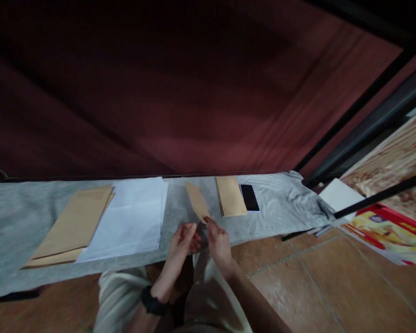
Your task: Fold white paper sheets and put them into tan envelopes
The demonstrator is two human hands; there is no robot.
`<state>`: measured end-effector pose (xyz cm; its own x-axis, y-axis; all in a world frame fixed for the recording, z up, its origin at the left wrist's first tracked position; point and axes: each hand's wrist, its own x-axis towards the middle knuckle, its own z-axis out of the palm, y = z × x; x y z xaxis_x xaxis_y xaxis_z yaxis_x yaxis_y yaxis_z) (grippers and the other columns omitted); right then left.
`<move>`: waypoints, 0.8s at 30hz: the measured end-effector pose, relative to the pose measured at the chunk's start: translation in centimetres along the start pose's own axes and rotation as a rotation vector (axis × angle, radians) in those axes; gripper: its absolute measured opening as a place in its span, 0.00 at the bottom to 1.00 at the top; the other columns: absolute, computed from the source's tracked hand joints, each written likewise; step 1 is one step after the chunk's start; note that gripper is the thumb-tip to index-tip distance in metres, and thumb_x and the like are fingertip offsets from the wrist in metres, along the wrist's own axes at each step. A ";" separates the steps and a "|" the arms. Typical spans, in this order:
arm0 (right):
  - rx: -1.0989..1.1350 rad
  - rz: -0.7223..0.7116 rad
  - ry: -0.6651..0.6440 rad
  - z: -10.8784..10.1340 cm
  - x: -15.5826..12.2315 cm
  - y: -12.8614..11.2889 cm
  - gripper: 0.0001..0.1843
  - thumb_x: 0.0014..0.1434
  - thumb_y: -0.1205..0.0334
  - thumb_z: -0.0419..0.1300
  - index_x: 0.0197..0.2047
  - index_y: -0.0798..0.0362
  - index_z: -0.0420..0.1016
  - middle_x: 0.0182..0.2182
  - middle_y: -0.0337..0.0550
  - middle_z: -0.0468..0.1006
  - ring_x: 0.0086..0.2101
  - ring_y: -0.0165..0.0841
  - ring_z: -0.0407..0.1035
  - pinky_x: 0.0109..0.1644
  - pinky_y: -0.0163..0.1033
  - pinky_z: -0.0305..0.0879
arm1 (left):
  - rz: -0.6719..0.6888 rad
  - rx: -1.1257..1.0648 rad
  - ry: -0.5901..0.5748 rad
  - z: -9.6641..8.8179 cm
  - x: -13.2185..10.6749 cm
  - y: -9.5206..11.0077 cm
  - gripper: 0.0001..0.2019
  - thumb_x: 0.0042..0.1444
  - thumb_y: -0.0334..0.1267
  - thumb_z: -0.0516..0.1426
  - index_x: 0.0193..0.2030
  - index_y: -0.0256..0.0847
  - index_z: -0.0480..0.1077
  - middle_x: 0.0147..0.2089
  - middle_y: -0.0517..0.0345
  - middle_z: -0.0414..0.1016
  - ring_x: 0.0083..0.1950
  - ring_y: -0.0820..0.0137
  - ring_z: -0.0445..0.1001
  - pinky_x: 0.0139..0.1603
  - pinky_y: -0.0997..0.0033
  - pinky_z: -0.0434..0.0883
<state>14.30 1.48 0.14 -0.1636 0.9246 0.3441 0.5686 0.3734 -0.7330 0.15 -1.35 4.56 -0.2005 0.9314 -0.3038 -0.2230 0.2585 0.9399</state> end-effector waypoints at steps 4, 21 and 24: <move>0.573 0.396 0.297 -0.8 1.9 -0.1 0.11 0.62 0.54 0.58 0.36 0.52 0.77 0.32 0.41 0.81 0.32 0.33 0.73 0.40 0.38 0.71 | -0.140 -0.136 0.049 0.0 0.5 -1.0 0.26 0.50 0.55 0.67 0.47 0.37 0.70 0.36 0.51 0.82 0.34 0.66 0.82 0.35 0.70 0.78; 1.248 0.716 0.242 1.6 -0.3 0.7 0.18 0.45 0.55 0.75 0.29 0.51 0.70 0.28 0.37 0.77 0.32 0.33 0.75 0.47 0.45 0.75 | -0.042 -0.014 0.083 -0.2 2.8 -3.0 0.26 0.40 0.45 0.68 0.45 0.40 0.67 0.24 0.64 0.76 0.22 0.72 0.72 0.24 0.74 0.68; 1.062 0.611 0.220 2.1 -0.8 2.9 0.19 0.52 0.49 0.69 0.41 0.51 0.73 0.36 0.45 0.80 0.36 0.39 0.77 0.46 0.50 0.77 | -0.092 0.086 0.097 -1.6 3.6 -3.5 0.26 0.38 0.47 0.68 0.44 0.41 0.67 0.23 0.66 0.74 0.21 0.71 0.72 0.22 0.74 0.67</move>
<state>14.36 2.00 -3.52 0.0952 0.9742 -0.2046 -0.4459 -0.1421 -0.8837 -1.31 0.69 -0.02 -0.2753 0.8745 -0.3992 -0.1629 0.3669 0.9159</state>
